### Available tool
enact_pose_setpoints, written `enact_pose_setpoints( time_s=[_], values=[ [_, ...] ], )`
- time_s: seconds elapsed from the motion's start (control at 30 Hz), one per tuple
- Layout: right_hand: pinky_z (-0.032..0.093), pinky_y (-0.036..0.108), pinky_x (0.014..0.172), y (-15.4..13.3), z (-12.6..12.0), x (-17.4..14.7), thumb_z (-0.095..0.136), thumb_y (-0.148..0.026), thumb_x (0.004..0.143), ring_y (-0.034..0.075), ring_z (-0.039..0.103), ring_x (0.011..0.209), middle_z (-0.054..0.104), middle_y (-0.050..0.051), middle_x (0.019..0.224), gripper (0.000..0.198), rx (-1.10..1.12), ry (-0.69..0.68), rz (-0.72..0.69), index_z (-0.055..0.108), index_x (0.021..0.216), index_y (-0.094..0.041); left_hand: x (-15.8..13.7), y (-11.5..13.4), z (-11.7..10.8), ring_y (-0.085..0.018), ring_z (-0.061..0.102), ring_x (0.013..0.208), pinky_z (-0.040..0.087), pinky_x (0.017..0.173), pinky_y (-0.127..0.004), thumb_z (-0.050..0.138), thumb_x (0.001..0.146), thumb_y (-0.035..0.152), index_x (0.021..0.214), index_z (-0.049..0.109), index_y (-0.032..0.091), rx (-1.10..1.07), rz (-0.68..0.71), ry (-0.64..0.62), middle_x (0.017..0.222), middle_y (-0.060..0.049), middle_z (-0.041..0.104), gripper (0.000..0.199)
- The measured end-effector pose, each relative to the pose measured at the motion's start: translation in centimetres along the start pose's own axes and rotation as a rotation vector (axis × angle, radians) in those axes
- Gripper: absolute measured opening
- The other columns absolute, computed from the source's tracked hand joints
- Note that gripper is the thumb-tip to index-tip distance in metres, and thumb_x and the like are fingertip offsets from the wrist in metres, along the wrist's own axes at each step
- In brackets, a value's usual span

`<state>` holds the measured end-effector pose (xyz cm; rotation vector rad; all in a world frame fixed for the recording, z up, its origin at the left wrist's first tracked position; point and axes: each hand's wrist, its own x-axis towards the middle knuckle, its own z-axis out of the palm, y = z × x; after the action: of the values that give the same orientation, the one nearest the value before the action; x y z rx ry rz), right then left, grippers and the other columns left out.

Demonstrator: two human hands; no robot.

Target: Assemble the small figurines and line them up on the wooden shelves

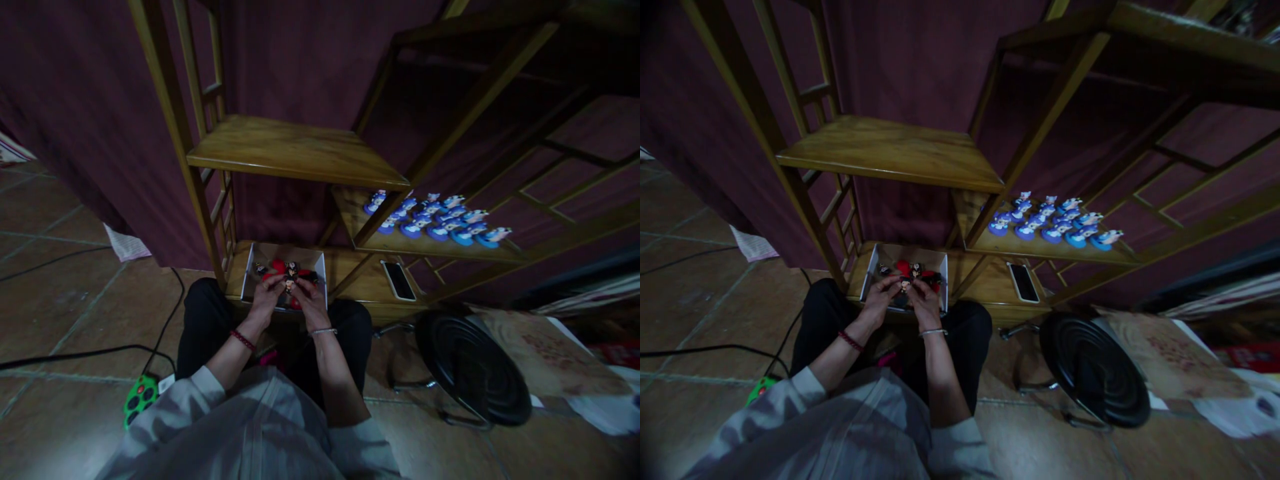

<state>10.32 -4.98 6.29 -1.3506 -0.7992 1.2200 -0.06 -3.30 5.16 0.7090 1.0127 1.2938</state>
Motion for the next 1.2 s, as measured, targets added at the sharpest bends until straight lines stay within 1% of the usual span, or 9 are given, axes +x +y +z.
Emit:
enact_pose_setpoints(
  time_s=[0.1, 0.2, 0.27, 0.43, 0.53, 0.8, 0.9, 1.1, 1.2],
  values=[
    [0.045, 0.023, 0.054, 0.0, 0.0, 0.0, 0.071, -0.041, 0.054, 0.013, 0.059, 0.067, 0.067, 0.001, 0.078, 0.041, -0.006, 0.011, -0.015, 0.066, 0.087, -0.018, 0.1, -0.1, 0.0, -0.01, 0.053, 0.061, 0.042, 0.063, -0.023, 0.069, 0.058, 0.026, 0.078, 0.065, 0.014, 0.028, 0.007, 0.017, 0.072, -0.002, 0.064, 0.024],
    [0.046, 0.024, 0.057, 0.2, -0.1, 0.1, 0.072, -0.039, 0.053, 0.013, 0.059, 0.07, 0.066, 0.0, 0.081, 0.044, 0.019, 0.014, -0.051, 0.066, 0.092, -0.019, 0.1, -0.2, 0.0, -0.009, 0.052, 0.06, 0.041, 0.06, -0.022, 0.068, 0.058, 0.027, 0.075, 0.063, 0.014, 0.071, 0.026, 0.019, 0.068, -0.001, 0.062, 0.022],
    [0.047, 0.023, 0.057, 0.3, -0.1, 0.1, 0.073, -0.037, 0.053, 0.013, 0.058, 0.071, 0.066, 0.0, 0.083, 0.045, 0.038, 0.007, -0.061, 0.065, 0.094, -0.02, 0.1, -0.3, 0.0, -0.009, 0.052, 0.06, 0.041, 0.059, -0.022, 0.068, 0.059, 0.028, 0.074, 0.062, 0.015, 0.083, 0.034, 0.014, 0.067, 0.0, 0.062, 0.021],
    [0.047, 0.024, 0.056, 0.4, -0.3, 0.1, 0.074, -0.038, 0.052, 0.014, 0.059, 0.069, 0.067, 0.001, 0.081, 0.044, 0.044, 0.002, -0.055, 0.066, 0.091, -0.02, -0.2, 0.0, 0.1, -0.009, 0.052, 0.059, 0.042, 0.06, -0.022, 0.069, 0.057, 0.029, 0.074, 0.063, 0.015, 0.059, 0.014, 0.011, 0.067, 0.0, 0.061, 0.023],
    [0.047, 0.024, 0.054, 0.4, -0.4, 0.1, 0.073, -0.039, 0.053, 0.014, 0.058, 0.068, 0.067, 0.001, 0.08, 0.044, 0.025, 0.006, -0.058, 0.066, 0.092, -0.02, -0.5, 0.3, 0.3, -0.01, 0.054, 0.062, 0.042, 0.06, -0.023, 0.069, 0.058, 0.03, 0.075, 0.065, 0.016, 0.063, 0.002, 0.009, 0.07, -0.001, 0.063, 0.022],
    [0.044, 0.024, 0.055, 0.6, -0.7, 0.5, 0.072, -0.038, 0.055, 0.012, 0.056, 0.064, 0.066, 0.0, 0.079, 0.042, 0.059, 0.009, -0.055, 0.064, 0.092, -0.019, -1.1, 0.3, 0.5, -0.013, 0.057, 0.069, 0.046, 0.066, -0.026, 0.073, 0.055, 0.029, 0.084, 0.067, 0.017, -0.021, -0.039, -0.097, 0.074, -0.002, 0.064, 0.031],
    [0.044, 0.024, 0.055, 0.7, -0.8, 0.6, 0.073, -0.036, 0.054, 0.012, 0.056, 0.065, 0.066, -0.001, 0.077, 0.042, 0.07, 0.006, -0.047, 0.063, 0.091, -0.019, -1.1, 0.0, 0.5, -0.012, 0.058, 0.07, 0.047, 0.068, -0.026, 0.074, 0.054, 0.026, 0.087, 0.068, 0.016, -0.042, -0.044, -0.11, 0.077, -0.003, 0.064, 0.034],
    [0.048, 0.028, 0.068, 0.9, -1.0, 0.7, 0.073, -0.035, 0.055, 0.015, 0.06, 0.075, 0.067, 0.0, 0.08, 0.04, 0.085, -0.004, -0.066, 0.064, 0.091, -0.02, -1.1, -0.3, 0.5, -0.013, 0.058, 0.072, 0.047, 0.069, -0.026, 0.072, 0.057, 0.027, 0.089, 0.068, 0.016, -0.022, -0.027, -0.089, 0.084, -0.005, 0.065, 0.034],
    [0.049, 0.029, 0.073, 1.1, -1.1, 0.9, 0.073, -0.035, 0.055, 0.015, 0.06, 0.075, 0.067, 0.0, 0.08, 0.041, 0.1, -0.016, -0.075, 0.064, 0.091, -0.02, -1.1, -0.5, 0.6, -0.012, 0.058, 0.07, 0.047, 0.068, -0.025, 0.072, 0.058, 0.025, 0.09, 0.068, 0.016, -0.015, -0.014, -0.097, 0.08, -0.004, 0.065, 0.034]
  ],
)
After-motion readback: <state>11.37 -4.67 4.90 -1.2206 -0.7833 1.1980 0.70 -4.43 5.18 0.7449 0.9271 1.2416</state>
